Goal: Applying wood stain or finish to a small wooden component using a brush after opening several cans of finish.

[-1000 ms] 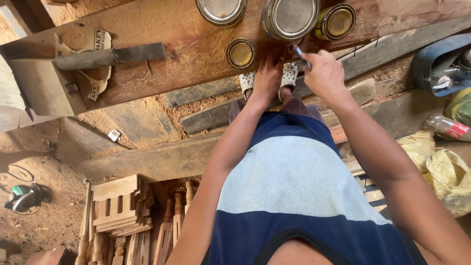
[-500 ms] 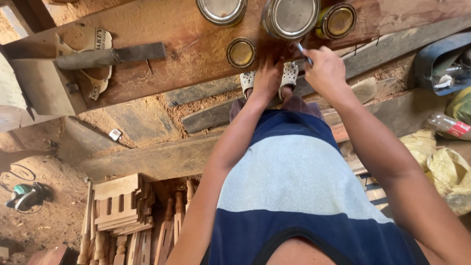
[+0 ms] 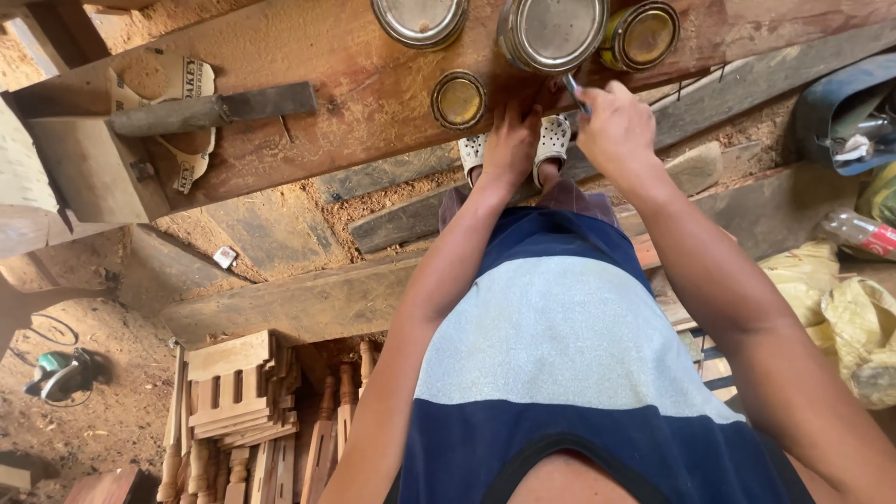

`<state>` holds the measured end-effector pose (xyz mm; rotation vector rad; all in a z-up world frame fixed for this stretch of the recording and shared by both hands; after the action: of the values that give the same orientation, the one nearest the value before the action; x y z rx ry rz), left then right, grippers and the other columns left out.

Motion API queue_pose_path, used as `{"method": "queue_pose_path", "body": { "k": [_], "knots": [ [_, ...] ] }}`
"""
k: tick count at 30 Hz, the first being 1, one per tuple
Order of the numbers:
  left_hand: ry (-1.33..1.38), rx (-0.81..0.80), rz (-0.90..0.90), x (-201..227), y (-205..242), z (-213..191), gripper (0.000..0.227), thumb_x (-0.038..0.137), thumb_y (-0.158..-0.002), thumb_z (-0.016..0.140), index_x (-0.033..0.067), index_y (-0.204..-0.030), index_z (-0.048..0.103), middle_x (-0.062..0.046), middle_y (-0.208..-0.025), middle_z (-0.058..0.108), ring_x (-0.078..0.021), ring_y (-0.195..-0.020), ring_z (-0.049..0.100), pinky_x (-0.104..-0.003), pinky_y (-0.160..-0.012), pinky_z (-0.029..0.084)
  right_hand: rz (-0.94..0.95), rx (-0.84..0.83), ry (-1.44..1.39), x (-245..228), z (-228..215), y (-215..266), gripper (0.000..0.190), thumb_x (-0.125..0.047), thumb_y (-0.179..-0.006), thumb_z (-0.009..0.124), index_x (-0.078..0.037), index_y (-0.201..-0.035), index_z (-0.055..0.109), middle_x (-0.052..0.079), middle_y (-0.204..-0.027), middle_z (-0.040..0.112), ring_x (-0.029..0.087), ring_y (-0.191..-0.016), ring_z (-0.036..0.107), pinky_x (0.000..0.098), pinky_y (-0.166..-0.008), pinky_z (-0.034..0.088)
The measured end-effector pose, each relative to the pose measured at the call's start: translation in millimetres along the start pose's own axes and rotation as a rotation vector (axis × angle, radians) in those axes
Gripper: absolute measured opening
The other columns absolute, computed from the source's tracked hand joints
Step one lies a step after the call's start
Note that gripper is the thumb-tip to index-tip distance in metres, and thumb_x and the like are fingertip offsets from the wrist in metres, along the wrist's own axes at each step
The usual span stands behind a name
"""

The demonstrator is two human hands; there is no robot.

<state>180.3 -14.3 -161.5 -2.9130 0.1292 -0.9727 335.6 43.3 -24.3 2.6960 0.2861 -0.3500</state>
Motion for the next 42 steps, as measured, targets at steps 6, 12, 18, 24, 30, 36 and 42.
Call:
{"method": "queue_pose_path", "body": {
  "k": [6, 12, 18, 24, 30, 36, 42],
  "knots": [
    [0.018, -0.079, -0.044, -4.6, -0.4, 2.6, 0.032, 0.013, -0.094, 0.064, 0.0099, -0.125, 0.068, -0.024, -0.122, 0.057, -0.0436, -0.111, 0.058, -0.047, -0.086, 0.058, -0.079, 0.009, -0.055, 3.6, 3.9, -6.1, 0.033, -0.018, -0.086, 0.076, -0.015, -0.118, 0.078, 0.018, -0.101, 0.066, 0.041, -0.095, 0.067, 0.0519, -0.082, 0.054],
    [0.017, -0.020, 0.020, -5.8, -1.6, 4.2, 0.036, 0.011, -0.088, 0.063, 0.0077, -0.124, 0.067, -0.023, -0.121, 0.057, -0.0462, -0.112, 0.057, -0.049, -0.090, 0.056, -0.063, -0.030, -0.060, 2.6, -4.7, -7.0, 0.036, -0.014, -0.084, 0.076, -0.015, -0.120, 0.080, 0.021, -0.102, 0.068, 0.042, -0.093, 0.067, 0.0506, -0.083, 0.054],
    [-0.034, -0.109, 0.040, 2.6, 0.0, 2.7, 0.046, 0.003, -0.085, 0.060, 0.0031, -0.131, 0.065, -0.025, -0.122, 0.055, -0.0455, -0.112, 0.056, -0.046, -0.090, 0.057, -0.084, 0.020, -0.108, 6.6, -1.6, -4.2, 0.035, -0.018, -0.086, 0.080, -0.012, -0.120, 0.079, 0.021, -0.103, 0.070, 0.042, -0.097, 0.067, 0.0507, -0.085, 0.053],
    [-0.074, -0.084, 0.079, 6.4, 6.5, 0.8, 0.048, 0.004, -0.080, 0.062, 0.0000, -0.128, 0.064, -0.027, -0.122, 0.053, -0.0467, -0.109, 0.055, -0.046, -0.089, 0.058, -0.087, 0.084, -0.130, 13.4, 12.5, -8.3, 0.033, -0.019, -0.087, 0.081, -0.009, -0.118, 0.079, 0.022, -0.103, 0.071, 0.041, -0.099, 0.068, 0.0502, -0.088, 0.054],
    [-0.108, -0.048, 0.109, 7.9, 2.7, 1.3, 0.046, 0.005, -0.080, 0.061, -0.0004, -0.126, 0.064, -0.027, -0.122, 0.052, -0.0483, -0.112, 0.054, -0.046, -0.091, 0.057, -0.064, 0.057, -0.253, 11.6, 0.1, -11.5, 0.035, -0.017, -0.087, 0.079, -0.006, -0.120, 0.077, 0.023, -0.100, 0.071, 0.043, -0.093, 0.068, 0.0510, -0.084, 0.054],
    [-0.095, 0.006, 0.093, 2.5, 0.3, 7.1, 0.045, 0.005, -0.077, 0.061, 0.0051, -0.123, 0.067, -0.027, -0.122, 0.053, -0.0482, -0.110, 0.055, -0.048, -0.088, 0.057, -0.081, 0.087, -0.258, 12.9, -0.8, -1.4, 0.030, -0.016, -0.089, 0.078, -0.007, -0.117, 0.078, 0.019, -0.096, 0.070, 0.040, -0.090, 0.068, 0.0496, -0.083, 0.054],
    [-0.080, -0.040, 0.068, 0.9, 5.0, 5.2, 0.043, 0.006, -0.083, 0.061, 0.0062, -0.126, 0.066, -0.025, -0.121, 0.055, -0.0472, -0.111, 0.056, -0.048, -0.087, 0.058, -0.076, 0.083, -0.248, 18.2, 1.8, 5.3, 0.029, -0.017, -0.088, 0.078, -0.008, -0.116, 0.078, 0.018, -0.093, 0.070, 0.039, -0.090, 0.067, 0.0494, -0.082, 0.053]
  ]
}}
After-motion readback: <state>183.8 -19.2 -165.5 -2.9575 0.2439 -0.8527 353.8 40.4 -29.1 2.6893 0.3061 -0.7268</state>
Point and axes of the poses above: each hand's wrist, its own y-axis away from the middle knuckle, its own z-axis out of the palm, x = y × z, the point moved 1 cm from there along -y, towards the middle knuckle
